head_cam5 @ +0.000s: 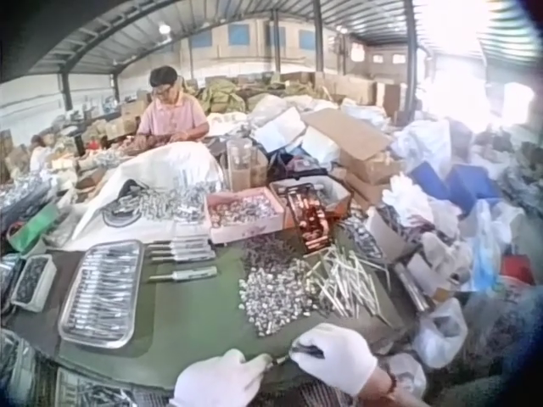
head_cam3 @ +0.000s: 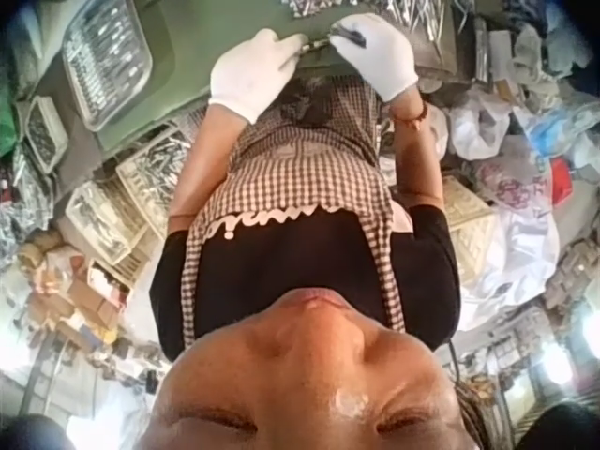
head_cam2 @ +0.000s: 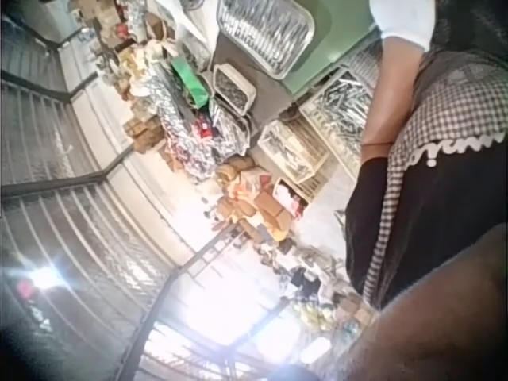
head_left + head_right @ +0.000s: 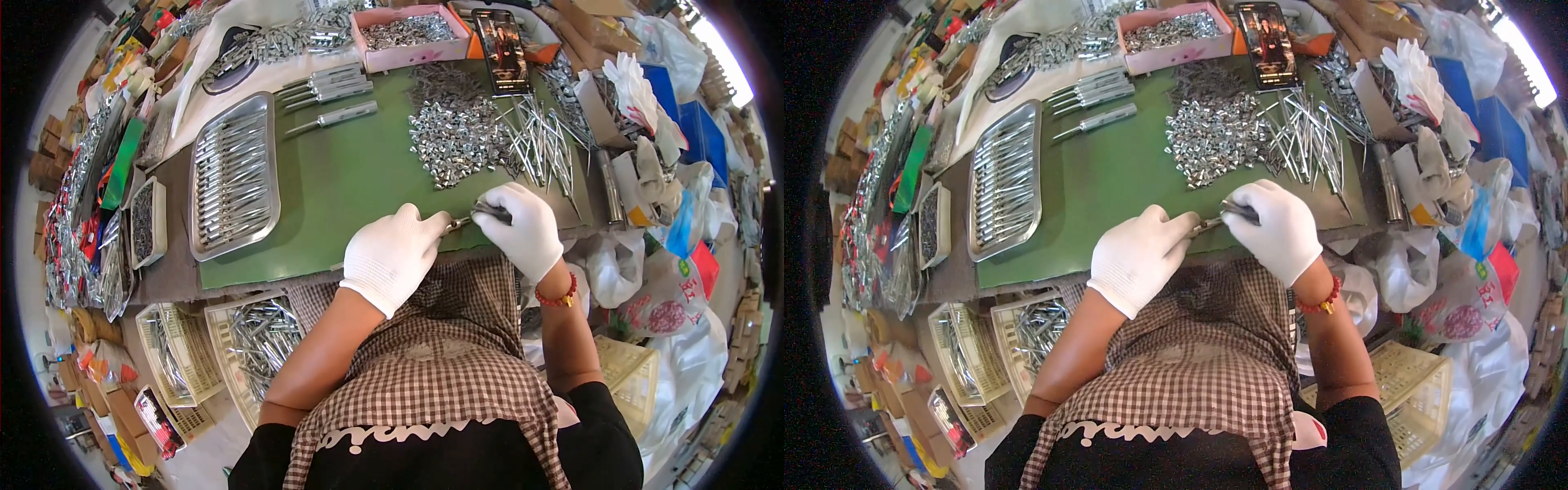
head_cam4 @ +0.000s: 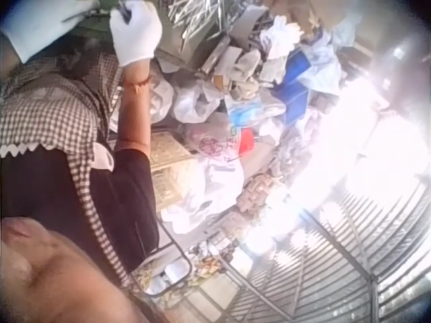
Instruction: Assembling small metal pins and tubes into larger components at a workbench.
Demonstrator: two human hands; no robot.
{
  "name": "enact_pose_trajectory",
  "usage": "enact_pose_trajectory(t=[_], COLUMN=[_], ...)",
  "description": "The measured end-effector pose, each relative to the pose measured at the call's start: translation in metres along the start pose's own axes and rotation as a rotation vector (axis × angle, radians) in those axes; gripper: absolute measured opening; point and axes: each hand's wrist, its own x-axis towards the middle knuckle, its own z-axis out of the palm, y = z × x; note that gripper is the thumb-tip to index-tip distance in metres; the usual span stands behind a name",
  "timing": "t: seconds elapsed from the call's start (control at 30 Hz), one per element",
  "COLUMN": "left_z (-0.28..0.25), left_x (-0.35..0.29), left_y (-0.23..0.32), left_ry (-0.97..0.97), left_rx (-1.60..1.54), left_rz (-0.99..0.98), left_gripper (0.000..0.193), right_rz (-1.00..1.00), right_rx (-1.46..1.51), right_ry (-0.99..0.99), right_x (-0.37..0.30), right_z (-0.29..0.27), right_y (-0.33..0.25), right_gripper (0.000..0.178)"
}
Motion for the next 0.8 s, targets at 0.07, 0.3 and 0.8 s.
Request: enact_pose_trajectory(t=[0.07, 0.3, 0.8], left_z=[0.001, 0.002, 0.000], left_x=[-0.001, -0.002, -0.004], left_y=[0.001, 0.000, -0.001], left_ry=[0.016, 0.044, -0.006], left_rx=[-0.001, -0.007, 0.002], left_rz=[0.001, 0.013, 0.041], left_gripper=[0.018, 0.020, 0.025], right_rz=[-0.025, -0.146, -0.027], right_rx=[0.089, -0.028, -0.045], right_ry=[-0.041, 0.011, -0.127], right_x=[-0.003, -0.004, -0.003], right_z=[0.002, 0.018, 0.012], right_y=[-0.008, -0.012, -0.016], right_gripper=[0.014, 0.010, 0.010])
